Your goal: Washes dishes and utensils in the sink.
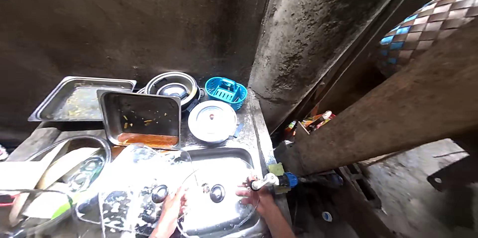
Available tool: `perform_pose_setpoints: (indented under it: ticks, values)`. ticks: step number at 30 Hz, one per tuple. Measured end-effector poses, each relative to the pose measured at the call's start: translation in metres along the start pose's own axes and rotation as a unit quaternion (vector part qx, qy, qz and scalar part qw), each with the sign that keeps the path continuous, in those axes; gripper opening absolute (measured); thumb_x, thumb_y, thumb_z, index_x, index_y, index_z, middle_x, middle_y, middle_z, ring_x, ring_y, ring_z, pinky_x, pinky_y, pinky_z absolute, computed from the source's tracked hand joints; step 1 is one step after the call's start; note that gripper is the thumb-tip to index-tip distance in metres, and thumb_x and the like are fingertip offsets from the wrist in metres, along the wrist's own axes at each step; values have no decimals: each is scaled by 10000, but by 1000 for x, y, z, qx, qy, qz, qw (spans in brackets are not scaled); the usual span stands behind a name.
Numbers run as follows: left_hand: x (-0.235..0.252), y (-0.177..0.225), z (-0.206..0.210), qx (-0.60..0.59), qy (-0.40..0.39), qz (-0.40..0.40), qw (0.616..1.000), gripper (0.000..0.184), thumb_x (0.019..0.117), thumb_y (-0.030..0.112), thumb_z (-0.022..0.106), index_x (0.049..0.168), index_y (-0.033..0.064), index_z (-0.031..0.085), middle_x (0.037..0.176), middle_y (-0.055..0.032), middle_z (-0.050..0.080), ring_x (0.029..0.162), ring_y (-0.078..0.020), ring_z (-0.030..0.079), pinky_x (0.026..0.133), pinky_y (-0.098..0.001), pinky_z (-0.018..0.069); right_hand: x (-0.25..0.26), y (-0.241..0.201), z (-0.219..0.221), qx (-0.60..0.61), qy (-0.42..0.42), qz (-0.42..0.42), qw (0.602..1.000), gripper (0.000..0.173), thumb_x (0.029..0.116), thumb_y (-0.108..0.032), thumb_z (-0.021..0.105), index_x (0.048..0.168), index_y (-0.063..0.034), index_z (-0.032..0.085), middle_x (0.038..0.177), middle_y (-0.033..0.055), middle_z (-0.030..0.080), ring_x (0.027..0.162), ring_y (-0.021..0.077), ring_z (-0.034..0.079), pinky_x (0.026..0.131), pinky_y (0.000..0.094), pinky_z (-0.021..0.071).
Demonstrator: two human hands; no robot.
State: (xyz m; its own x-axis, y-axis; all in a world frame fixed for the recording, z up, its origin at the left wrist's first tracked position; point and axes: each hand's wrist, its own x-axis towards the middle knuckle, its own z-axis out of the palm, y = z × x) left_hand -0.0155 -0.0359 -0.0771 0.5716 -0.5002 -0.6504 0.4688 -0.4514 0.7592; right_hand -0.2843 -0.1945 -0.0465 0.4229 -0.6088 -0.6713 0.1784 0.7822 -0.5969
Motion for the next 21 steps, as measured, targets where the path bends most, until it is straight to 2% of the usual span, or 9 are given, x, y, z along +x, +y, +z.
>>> perform_pose_setpoints:
  ticks: [3,4,7,9,12,15,17,19,21]
  values:
    - [8,-6,30,198,5,104,975,383,1101,269,437,1317,-13,579,1088,-197,680,927,-289,675,806,-475,561,-23,-16,-4,-4,-23,-34,999,410,1131,-230,256,1292,-18,567,1081,217,730,850,358,745,605,434,613]
    - [10,-8,41,265,5,156,952,410,1088,245,452,1384,-23,545,1224,-231,657,1099,-337,658,962,-522,524,-30,-21,-2,-6,0,-51,999,391,1131,-214,277,1275,-8,577,1060,217,728,828,353,745,594,433,614]
    - [12,-17,76,359,-44,302,882,517,1071,254,383,1479,-50,476,1555,-277,414,1463,-434,374,1218,-568,264,-47,-26,7,2,85,-85,993,324,1115,-149,353,1264,30,579,1008,228,730,746,324,741,549,402,601]
    - [4,-20,101,353,-100,346,864,553,1083,294,299,1468,-52,496,1587,-269,374,1500,-442,306,1249,-557,185,-58,-24,17,9,141,-99,985,272,1098,-113,408,1251,47,566,955,225,730,705,312,740,530,392,600]
    - [-19,-13,134,308,-163,405,845,488,1059,256,378,1347,-65,605,1484,-254,516,1416,-400,460,1212,-510,322,-70,-17,25,32,181,-135,974,221,1078,-85,459,1253,43,503,936,214,718,670,302,737,497,390,603]
    - [-51,-3,158,390,-136,548,728,360,1008,205,525,1282,49,700,1399,-145,632,1280,-373,600,1039,-590,473,-73,-9,22,27,180,-175,968,251,1101,-133,417,1204,49,557,933,188,729,685,275,740,515,384,608]
    - [-61,-7,174,388,-122,616,675,336,980,287,599,1207,77,730,1399,-167,627,1280,-363,612,1004,-545,521,-74,-4,26,-2,207,-192,959,253,1098,-161,442,1122,29,608,860,124,711,672,201,710,543,358,605]
    - [-65,-8,190,349,-165,612,690,440,1012,321,563,1328,32,665,1476,-200,554,1403,-379,496,1130,-538,425,-71,2,29,-33,218,-203,954,278,1100,-204,446,1124,14,618,851,87,665,716,144,664,630,329,584]
    - [-63,-5,200,312,-234,559,732,534,1036,327,518,1472,20,533,1561,-145,474,1496,-320,374,1233,-534,260,-68,9,26,-41,223,-213,950,316,1106,-236,438,1142,19,622,870,94,668,735,140,663,650,324,582]
